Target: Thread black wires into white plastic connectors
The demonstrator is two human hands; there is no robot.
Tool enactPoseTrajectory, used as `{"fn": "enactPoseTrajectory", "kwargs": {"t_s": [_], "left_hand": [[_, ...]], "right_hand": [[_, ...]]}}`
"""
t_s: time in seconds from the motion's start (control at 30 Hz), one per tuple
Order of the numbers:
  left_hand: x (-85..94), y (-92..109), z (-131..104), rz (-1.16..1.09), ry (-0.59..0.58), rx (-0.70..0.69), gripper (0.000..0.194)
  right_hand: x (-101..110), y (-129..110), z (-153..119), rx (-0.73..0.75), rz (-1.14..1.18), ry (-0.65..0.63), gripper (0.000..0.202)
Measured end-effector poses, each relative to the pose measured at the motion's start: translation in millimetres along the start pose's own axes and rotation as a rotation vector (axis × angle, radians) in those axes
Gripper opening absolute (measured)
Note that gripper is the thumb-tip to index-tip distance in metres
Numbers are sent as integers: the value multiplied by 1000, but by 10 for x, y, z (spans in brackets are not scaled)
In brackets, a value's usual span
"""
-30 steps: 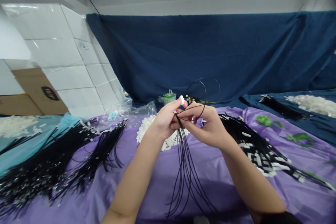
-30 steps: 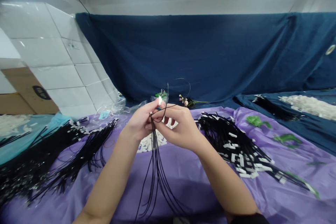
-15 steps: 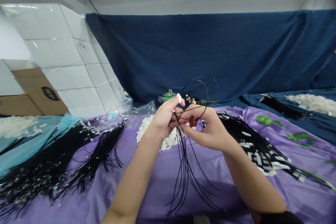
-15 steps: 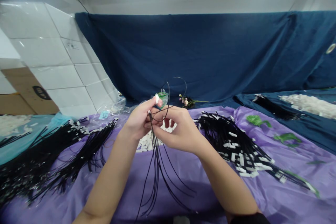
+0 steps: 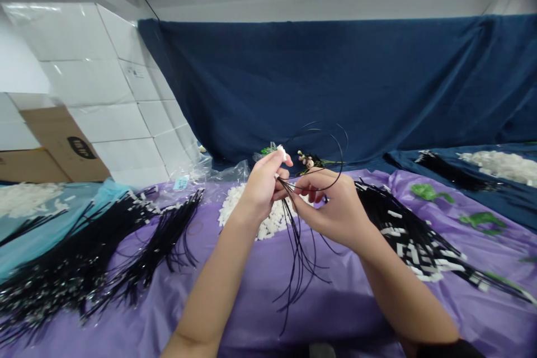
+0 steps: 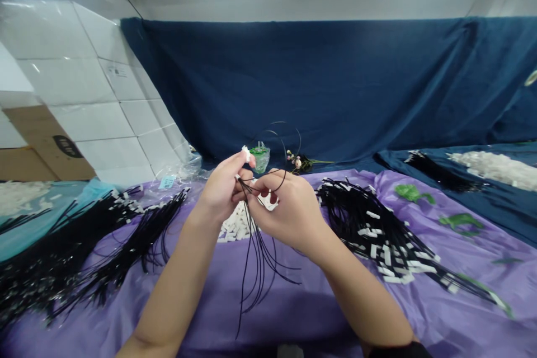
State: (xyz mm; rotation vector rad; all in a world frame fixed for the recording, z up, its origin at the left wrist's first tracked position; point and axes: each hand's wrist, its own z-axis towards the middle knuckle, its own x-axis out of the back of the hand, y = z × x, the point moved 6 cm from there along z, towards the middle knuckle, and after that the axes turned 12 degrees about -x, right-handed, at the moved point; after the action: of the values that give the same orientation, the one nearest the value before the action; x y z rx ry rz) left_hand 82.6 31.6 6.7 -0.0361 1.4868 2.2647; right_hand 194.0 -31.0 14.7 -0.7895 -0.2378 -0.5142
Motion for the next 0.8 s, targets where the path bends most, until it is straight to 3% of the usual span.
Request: {"fn": "enactPoseTrajectory", "kwargs": {"t_s": [0.07, 0.2, 0.27, 0.37, 0.63, 0.7, 0.8], "left_hand": [[-3, -14, 3, -4, -5, 8, 29], [-5, -51, 18, -22, -25, 26, 28], [-2, -66, 27, -30, -37, 41, 28], [10, -76, 31, -54, -41, 86, 29], [-67, -96, -35, -251, -110, 320, 30], [-46, -97, -22, -284, -107, 329, 30], [31, -89, 25, -328, -92, 326, 31]], "right_hand": [[-16, 38, 10, -83, 66, -24, 4], [-102, 164, 38, -320, 339, -203, 12], [-130, 197, 46, -372, 428, -275, 15], [-128, 226, 63, -355, 441, -297, 14], [69, 297, 113, -216, 249, -149, 6], [164, 294, 110, -213, 232, -238, 7], [319, 258, 47, -198, 250, -515, 6]]}}
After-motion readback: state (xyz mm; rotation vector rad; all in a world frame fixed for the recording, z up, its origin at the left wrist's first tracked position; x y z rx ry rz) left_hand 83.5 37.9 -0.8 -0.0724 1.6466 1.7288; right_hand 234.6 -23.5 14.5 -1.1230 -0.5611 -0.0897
